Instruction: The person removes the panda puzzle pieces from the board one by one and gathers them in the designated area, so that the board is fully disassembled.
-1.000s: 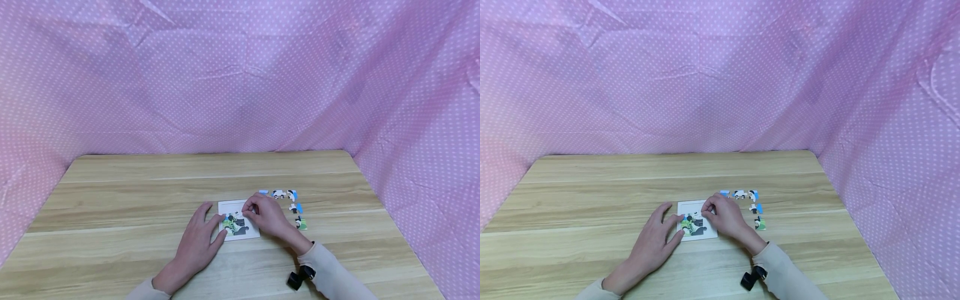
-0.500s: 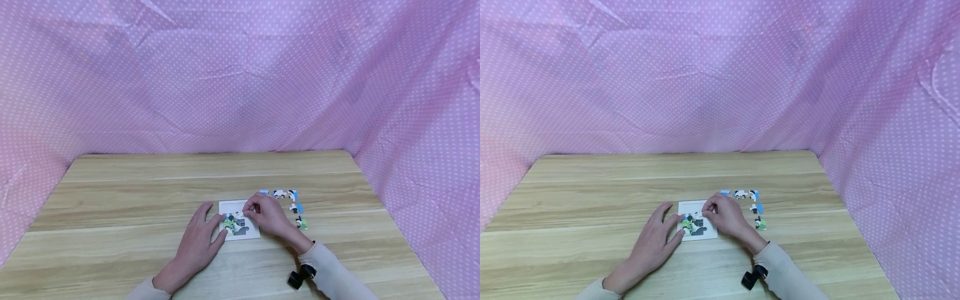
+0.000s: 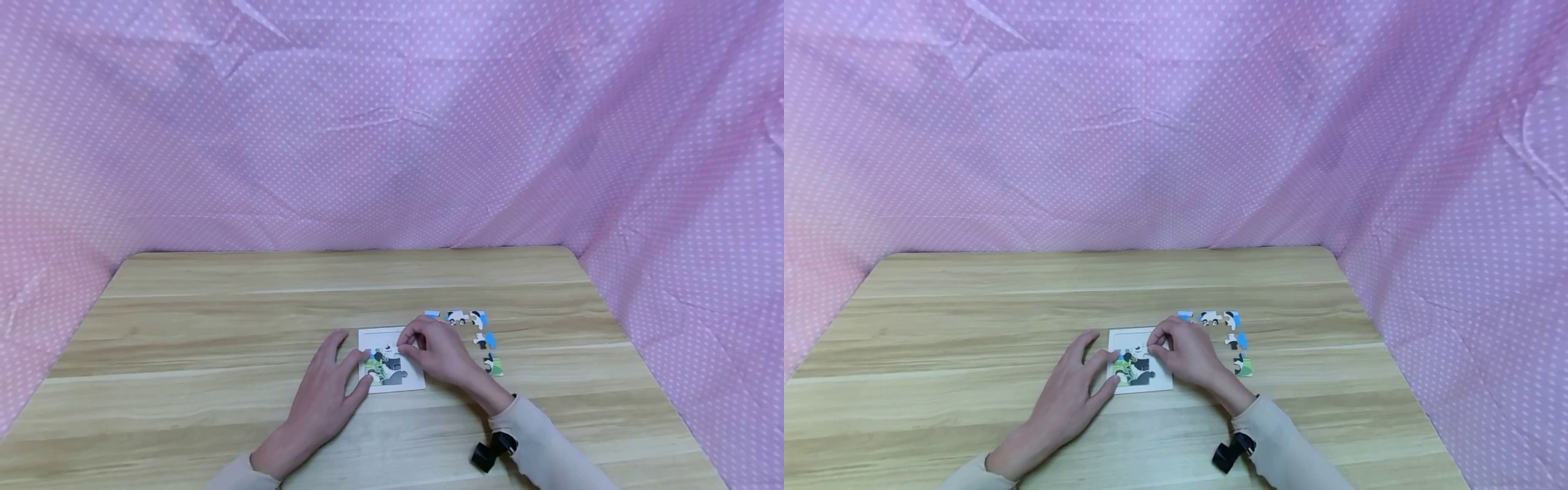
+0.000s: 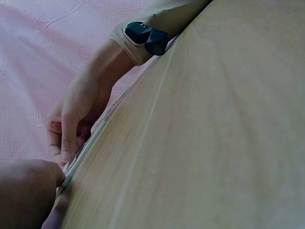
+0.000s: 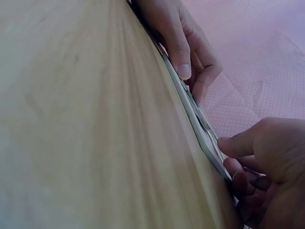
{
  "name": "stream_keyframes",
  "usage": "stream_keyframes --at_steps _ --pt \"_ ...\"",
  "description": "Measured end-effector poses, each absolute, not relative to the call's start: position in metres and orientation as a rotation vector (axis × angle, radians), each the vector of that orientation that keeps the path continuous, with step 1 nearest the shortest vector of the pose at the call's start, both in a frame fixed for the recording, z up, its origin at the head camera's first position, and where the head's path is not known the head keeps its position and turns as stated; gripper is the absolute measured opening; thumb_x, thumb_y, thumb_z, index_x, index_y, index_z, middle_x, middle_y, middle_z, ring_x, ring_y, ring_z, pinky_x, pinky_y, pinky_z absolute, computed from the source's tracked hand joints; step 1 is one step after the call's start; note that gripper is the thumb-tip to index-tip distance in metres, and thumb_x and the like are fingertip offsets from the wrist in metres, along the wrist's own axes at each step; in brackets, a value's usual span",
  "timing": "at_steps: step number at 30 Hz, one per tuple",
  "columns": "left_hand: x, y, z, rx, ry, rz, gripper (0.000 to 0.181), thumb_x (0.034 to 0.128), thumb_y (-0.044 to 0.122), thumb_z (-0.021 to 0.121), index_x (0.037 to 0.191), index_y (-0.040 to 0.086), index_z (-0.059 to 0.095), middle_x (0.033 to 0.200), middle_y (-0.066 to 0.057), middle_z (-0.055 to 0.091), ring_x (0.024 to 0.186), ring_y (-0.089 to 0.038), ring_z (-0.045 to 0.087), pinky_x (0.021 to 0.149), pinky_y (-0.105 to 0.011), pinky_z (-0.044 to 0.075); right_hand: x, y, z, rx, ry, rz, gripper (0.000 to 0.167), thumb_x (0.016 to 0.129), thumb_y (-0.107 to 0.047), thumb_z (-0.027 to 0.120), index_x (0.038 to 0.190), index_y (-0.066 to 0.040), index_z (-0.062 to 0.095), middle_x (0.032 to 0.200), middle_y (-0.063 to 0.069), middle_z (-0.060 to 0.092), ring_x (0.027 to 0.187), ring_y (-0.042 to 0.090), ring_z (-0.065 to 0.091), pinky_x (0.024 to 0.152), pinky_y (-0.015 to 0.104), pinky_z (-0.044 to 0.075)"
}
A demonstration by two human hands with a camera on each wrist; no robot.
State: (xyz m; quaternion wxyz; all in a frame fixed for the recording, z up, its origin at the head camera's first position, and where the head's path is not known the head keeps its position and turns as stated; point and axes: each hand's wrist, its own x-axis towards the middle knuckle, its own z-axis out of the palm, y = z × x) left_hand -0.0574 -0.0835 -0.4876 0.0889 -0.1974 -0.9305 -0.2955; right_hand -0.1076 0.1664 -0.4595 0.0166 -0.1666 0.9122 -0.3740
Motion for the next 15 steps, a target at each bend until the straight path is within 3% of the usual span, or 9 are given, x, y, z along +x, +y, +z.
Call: stream_keyframes --at_steps 7,15 --pt "-0.0579 -0.0831 -0.4879 -0.575 -2.791 -0.879 0.038 0.1003 0.034 0.081 0.134 0.016 0.079 0.162 -0.025 0.049 0.153 -0.044 0.046 0.122 -0.065 0.043 -0.1073 0.1664 -0.4601 -0.527 2.850 -1.167 0.014 0.093 -0.018 0.092 0.092 -0.025 0.080 0.089 -0.013 0.067 0.072 0.006 0.051 0.067 0.024 0.043" --pt "-0.0578 -0.0829 -0.4882 -0.572 -2.794 -0.884 0.038 0.1003 0.034 0.081 0.134 0.016 0.079 0.163 -0.025 0.049 0.155 -0.045 0.045 0.122 -0.066 0.043 -0.1075 0.1670 -0.4626 -0.553 2.860 -1.188 0.012 0.093 -0.015 0.091 0.092 -0.021 0.081 0.089 -0.014 0.067 0.071 0.004 0.050 0.065 0.024 0.043"
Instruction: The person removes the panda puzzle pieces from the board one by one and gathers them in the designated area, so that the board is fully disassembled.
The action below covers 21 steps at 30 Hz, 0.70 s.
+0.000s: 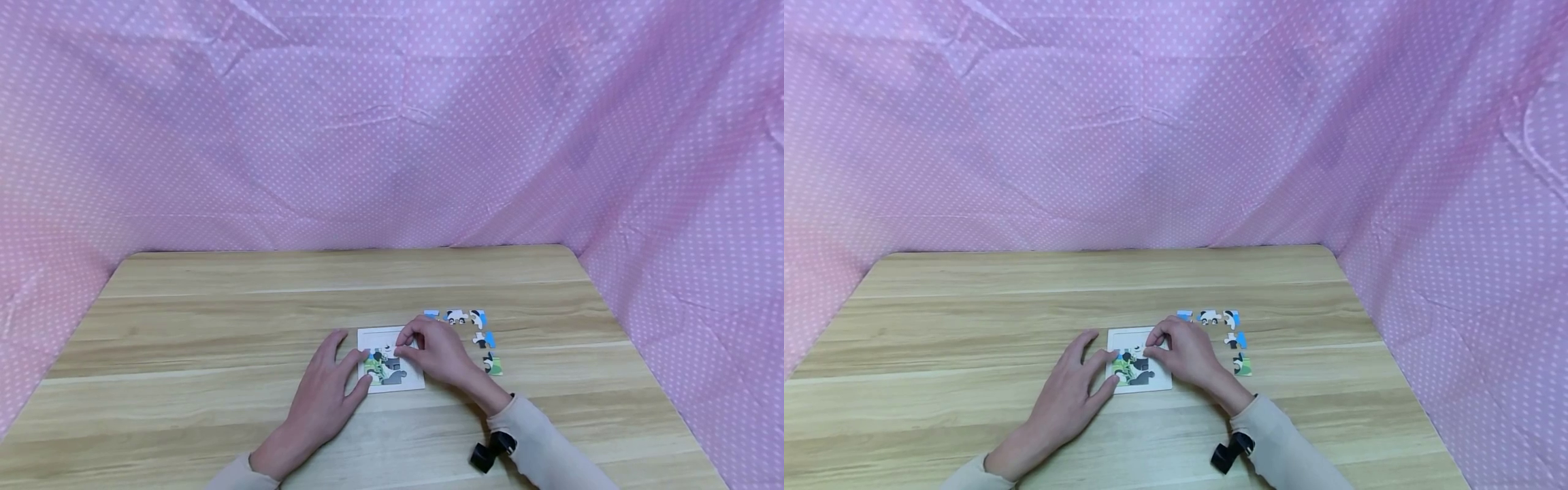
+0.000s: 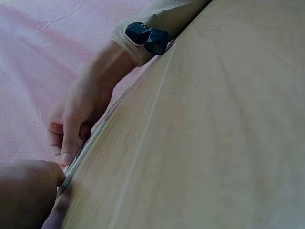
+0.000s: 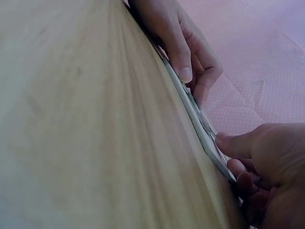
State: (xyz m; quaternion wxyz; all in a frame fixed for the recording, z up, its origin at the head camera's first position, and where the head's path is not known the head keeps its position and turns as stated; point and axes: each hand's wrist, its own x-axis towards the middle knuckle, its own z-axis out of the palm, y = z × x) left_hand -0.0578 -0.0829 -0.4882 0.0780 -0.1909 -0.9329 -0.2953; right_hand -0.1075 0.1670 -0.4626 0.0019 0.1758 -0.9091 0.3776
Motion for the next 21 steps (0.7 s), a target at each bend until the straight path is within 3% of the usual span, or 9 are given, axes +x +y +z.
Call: stream_keyframes --at_steps 11,21 --pt "-0.0581 -0.0832 -0.4891 -0.576 -2.790 -0.883 0.039 0.1001 0.035 0.081 0.134 0.016 0.079 0.162 -0.026 0.049 0.154 -0.045 0.045 0.122 -0.066 0.044 -0.1057 0.1694 -0.4655 0.594 -2.833 1.180 0.009 0.096 -0.017 0.089 0.095 -0.021 0.081 0.088 -0.013 0.067 0.067 0.003 0.049 0.063 0.025 0.041" --pt "-0.0578 -0.0833 -0.4892 -0.572 -2.806 -0.878 0.039 0.1007 0.035 0.081 0.135 0.016 0.079 0.163 -0.026 0.049 0.154 -0.045 0.045 0.122 -0.066 0.043 -0.1073 0.1706 -0.4677 0.578 -2.811 1.288 0.009 0.094 -0.015 0.090 0.093 -0.019 0.083 0.067 -0.012 0.056 0.056 0.002 0.046 0.056 0.023 0.038"
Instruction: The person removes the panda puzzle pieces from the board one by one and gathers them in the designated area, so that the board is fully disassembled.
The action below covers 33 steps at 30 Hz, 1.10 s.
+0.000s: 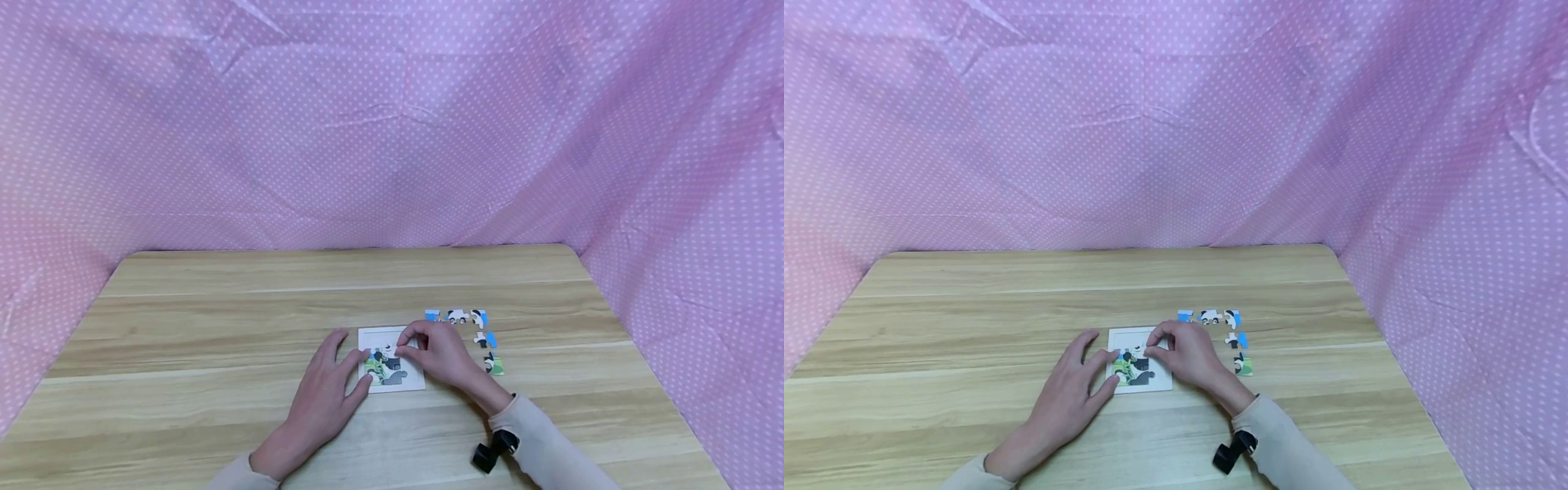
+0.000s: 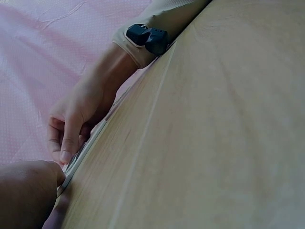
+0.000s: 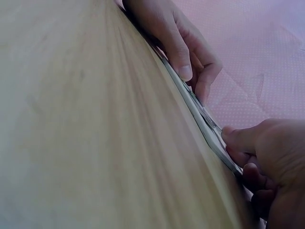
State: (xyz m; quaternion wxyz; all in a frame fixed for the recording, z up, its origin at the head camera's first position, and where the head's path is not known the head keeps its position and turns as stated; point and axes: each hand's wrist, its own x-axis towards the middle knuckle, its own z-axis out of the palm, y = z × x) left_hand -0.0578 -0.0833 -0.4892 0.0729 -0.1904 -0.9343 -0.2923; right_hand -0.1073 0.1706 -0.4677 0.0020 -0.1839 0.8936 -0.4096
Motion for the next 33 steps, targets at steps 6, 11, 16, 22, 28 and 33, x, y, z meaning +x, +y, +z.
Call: stream_keyframes --at_steps 6,11,16,22,28,33 --pt "-0.0576 -0.0833 -0.4879 -0.566 -2.817 -0.874 0.040 0.1010 0.035 0.080 0.135 0.016 0.079 0.163 -0.026 0.049 0.154 -0.045 0.045 0.121 -0.066 0.044 -0.1079 0.1708 -0.4686 -0.537 2.775 -1.326 0.010 0.093 -0.014 0.091 0.091 -0.021 0.084 0.064 -0.012 0.056 0.055 0.002 0.046 0.056 0.021 0.037" --pt "-0.0577 -0.0828 -0.4872 -0.564 -2.815 -0.875 0.039 0.1008 0.036 0.081 0.135 0.016 0.079 0.162 -0.026 0.049 0.154 -0.045 0.045 0.122 -0.066 0.044 -0.1082 0.1712 -0.4692 -0.539 2.765 -1.349 0.011 0.092 -0.013 0.092 0.091 -0.021 0.084 0.064 -0.013 0.056 0.055 0.002 0.046 0.057 0.021 0.037" --pt "-0.0581 -0.0823 -0.4876 -0.568 -2.816 -0.878 0.039 0.1013 0.036 0.080 0.135 0.016 0.079 0.162 -0.026 0.049 0.155 -0.045 0.044 0.123 -0.066 0.043 -0.1086 0.1715 -0.4686 -0.541 2.770 -1.330 0.010 0.092 -0.013 0.091 0.092 -0.020 0.084 0.065 -0.013 0.057 0.055 0.002 0.046 0.057 0.022 0.038" --pt "-0.0581 -0.0826 -0.4892 -0.568 -2.813 -0.880 0.039 0.1015 0.036 0.080 0.135 0.016 0.078 0.163 -0.026 0.049 0.155 -0.045 0.044 0.123 -0.066 0.042 -0.1086 0.1698 -0.4657 -0.558 2.800 -1.248 0.010 0.093 -0.016 0.091 0.093 -0.022 0.083 0.074 -0.015 0.062 0.062 0.003 0.048 0.061 0.023 0.039" --pt "-0.0574 -0.0833 -0.4900 -0.569 -2.812 -0.879 0.039 0.1015 0.036 0.080 0.135 0.016 0.078 0.163 -0.026 0.048 0.155 -0.045 0.044 0.123 -0.065 0.042 -0.1078 0.1692 -0.4656 -0.569 2.800 -1.245 0.013 0.093 -0.016 0.092 0.096 -0.023 0.082 0.082 -0.016 0.070 0.064 0.004 0.049 0.061 0.023 0.040" --pt "-0.0577 -0.0831 -0.4892 -0.574 -2.808 -0.881 0.039 0.1015 0.036 0.080 0.135 0.016 0.078 0.162 -0.026 0.049 0.154 -0.046 0.044 0.124 -0.065 0.042 -0.1080 0.1681 -0.4637 -0.565 2.779 -1.281 0.017 0.093 -0.016 0.092 0.107 -0.019 0.085 0.087 -0.016 0.076 0.065 0.003 0.051 0.061 0.022 0.040"
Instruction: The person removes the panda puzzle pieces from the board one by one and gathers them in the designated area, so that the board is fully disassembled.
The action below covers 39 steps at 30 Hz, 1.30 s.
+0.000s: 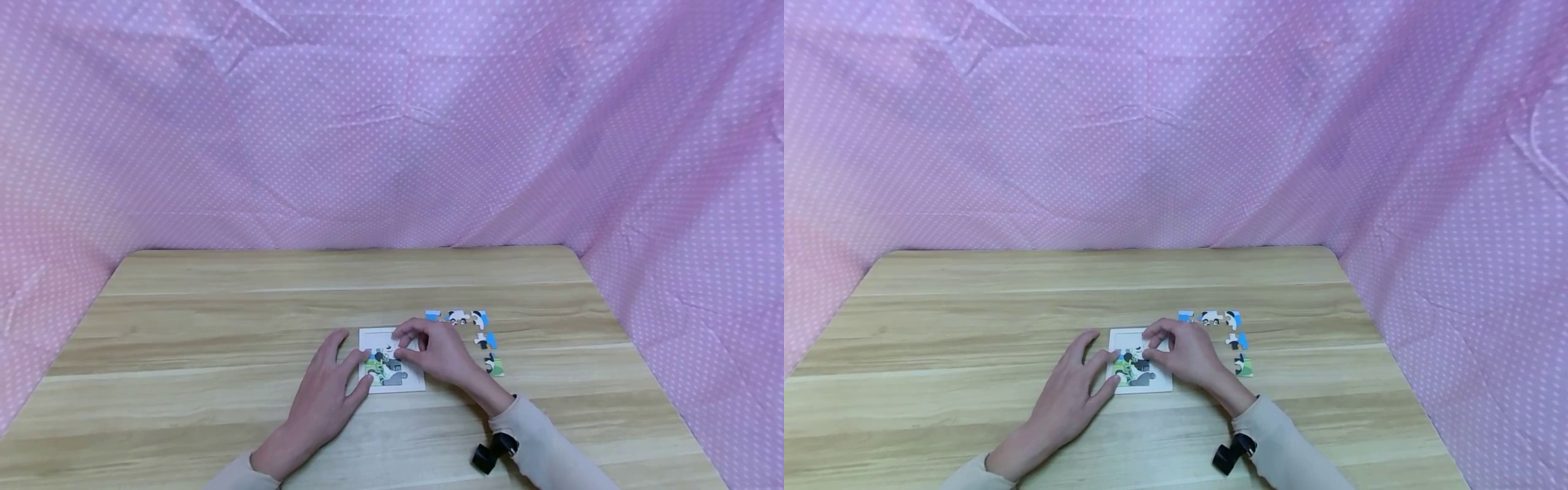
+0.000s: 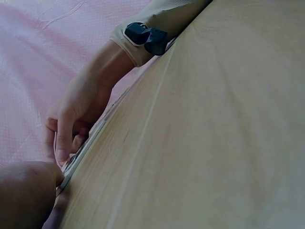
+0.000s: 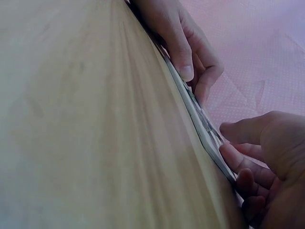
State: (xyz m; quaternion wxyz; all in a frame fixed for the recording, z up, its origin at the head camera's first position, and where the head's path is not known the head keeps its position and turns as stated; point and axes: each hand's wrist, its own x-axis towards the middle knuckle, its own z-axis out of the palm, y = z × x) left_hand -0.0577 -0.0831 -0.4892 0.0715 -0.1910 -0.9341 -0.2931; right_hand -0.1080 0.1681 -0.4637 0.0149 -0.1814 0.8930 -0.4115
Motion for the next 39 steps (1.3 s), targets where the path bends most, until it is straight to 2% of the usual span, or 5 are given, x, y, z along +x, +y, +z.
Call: stream_keyframes --at_steps 3,19,31,39 --pt "-0.058 -0.082 -0.488 -0.571 -2.818 -0.882 0.039 0.1017 0.036 0.080 0.135 0.016 0.078 0.163 -0.026 0.048 0.155 -0.046 0.044 0.124 -0.066 0.041 -0.108 0.167 -0.463 -0.570 2.785 -1.269 0.020 0.092 -0.018 0.093 0.111 -0.018 0.087 0.087 -0.016 0.077 0.065 0.002 0.051 0.061 0.022 0.041" --pt "-0.058 -0.081 -0.488 -0.584 -2.777 -0.882 0.037 0.1004 0.032 0.081 0.133 0.015 0.079 0.161 -0.027 0.050 0.152 -0.046 0.047 0.121 -0.066 0.044 -0.107 0.167 -0.465 -0.547 2.692 -1.432 0.019 0.090 -0.012 0.094 0.106 -0.017 0.086 0.086 -0.012 0.076 0.061 0.003 0.046 0.057 0.019 0.034" --pt "-0.058 -0.065 -0.486 -0.485 -2.767 -0.829 0.027 0.0997 0.038 0.081 0.111 0.014 0.074 0.152 -0.031 0.053 0.145 -0.052 0.051 0.120 -0.068 0.044 -0.108 0.168 -0.467 -0.570 2.688 -1.486 0.019 0.089 -0.013 0.095 0.105 -0.018 0.086 0.084 -0.012 0.076 0.062 0.002 0.046 0.057 0.019 0.035" --pt "-0.057 -0.063 -0.484 -0.456 -2.773 -0.804 0.027 0.0964 0.037 0.083 0.107 0.015 0.073 0.150 -0.030 0.054 0.143 -0.052 0.053 0.119 -0.067 0.045 -0.107 0.169 -0.469 -0.610 2.645 -1.545 0.020 0.090 -0.012 0.093 0.108 -0.017 0.086 0.087 -0.014 0.075 0.063 0.003 0.048 0.057 0.020 0.036"
